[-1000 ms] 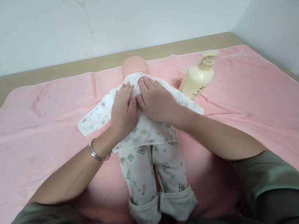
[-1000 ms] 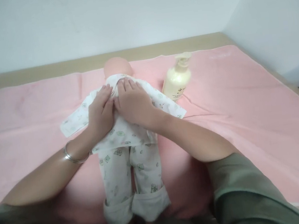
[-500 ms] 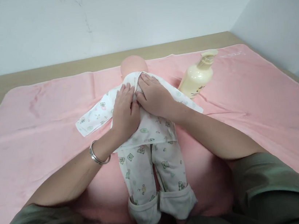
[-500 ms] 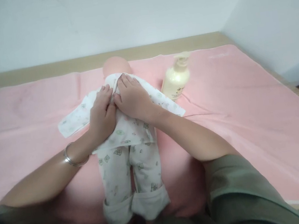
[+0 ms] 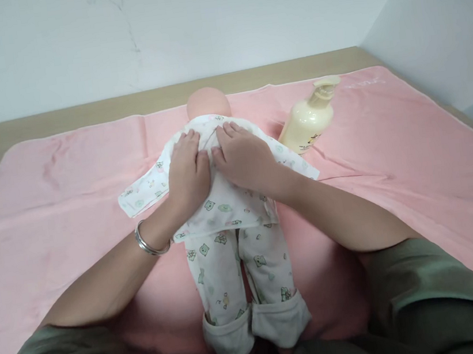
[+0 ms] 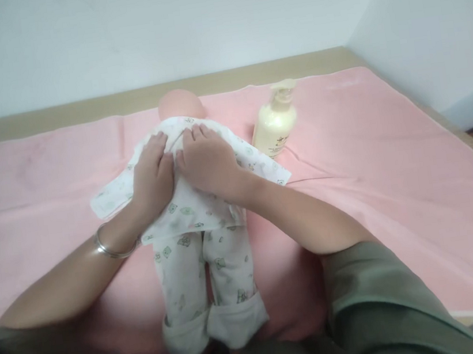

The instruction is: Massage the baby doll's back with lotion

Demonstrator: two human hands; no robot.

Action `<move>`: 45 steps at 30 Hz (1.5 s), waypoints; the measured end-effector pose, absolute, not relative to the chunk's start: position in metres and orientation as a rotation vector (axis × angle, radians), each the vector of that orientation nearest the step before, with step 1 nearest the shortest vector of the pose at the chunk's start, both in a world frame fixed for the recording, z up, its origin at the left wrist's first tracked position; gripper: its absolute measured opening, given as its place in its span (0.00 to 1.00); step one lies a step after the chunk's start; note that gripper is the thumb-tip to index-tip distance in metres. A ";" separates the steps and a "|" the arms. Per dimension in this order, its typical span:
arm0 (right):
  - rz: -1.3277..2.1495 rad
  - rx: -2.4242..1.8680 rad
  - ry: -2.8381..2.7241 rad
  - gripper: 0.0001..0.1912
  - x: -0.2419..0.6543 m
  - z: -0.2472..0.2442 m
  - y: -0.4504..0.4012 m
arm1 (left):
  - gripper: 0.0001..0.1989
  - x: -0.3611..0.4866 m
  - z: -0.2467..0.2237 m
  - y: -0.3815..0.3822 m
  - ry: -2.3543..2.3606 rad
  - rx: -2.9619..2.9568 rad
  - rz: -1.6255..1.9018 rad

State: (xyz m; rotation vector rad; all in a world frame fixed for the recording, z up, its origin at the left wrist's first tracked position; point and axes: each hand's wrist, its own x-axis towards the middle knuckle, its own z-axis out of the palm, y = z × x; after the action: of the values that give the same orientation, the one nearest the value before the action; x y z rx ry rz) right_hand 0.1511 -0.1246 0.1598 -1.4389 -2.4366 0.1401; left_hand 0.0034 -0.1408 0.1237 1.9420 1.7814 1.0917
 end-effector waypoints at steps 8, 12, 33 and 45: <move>0.141 -1.423 -2.383 0.31 0.152 0.152 -0.111 | 0.28 0.010 0.129 -0.150 1.687 1.985 1.051; 0.020 -1.438 -2.474 0.31 0.151 0.161 -0.135 | 0.27 0.001 0.124 -0.135 1.739 1.785 1.151; 0.282 -1.288 -2.294 0.31 0.152 0.141 -0.103 | 0.26 0.001 0.120 -0.133 1.733 1.815 1.203; 0.244 -1.173 -2.466 0.31 0.160 0.149 -0.090 | 0.23 0.020 0.130 -0.163 1.647 1.886 1.144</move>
State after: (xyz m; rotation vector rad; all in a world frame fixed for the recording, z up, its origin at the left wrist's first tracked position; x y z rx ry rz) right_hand 0.1596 -0.0905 0.1491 -1.1728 -2.4661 0.2438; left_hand 0.0196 -0.1631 0.1298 1.8861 1.6472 1.1440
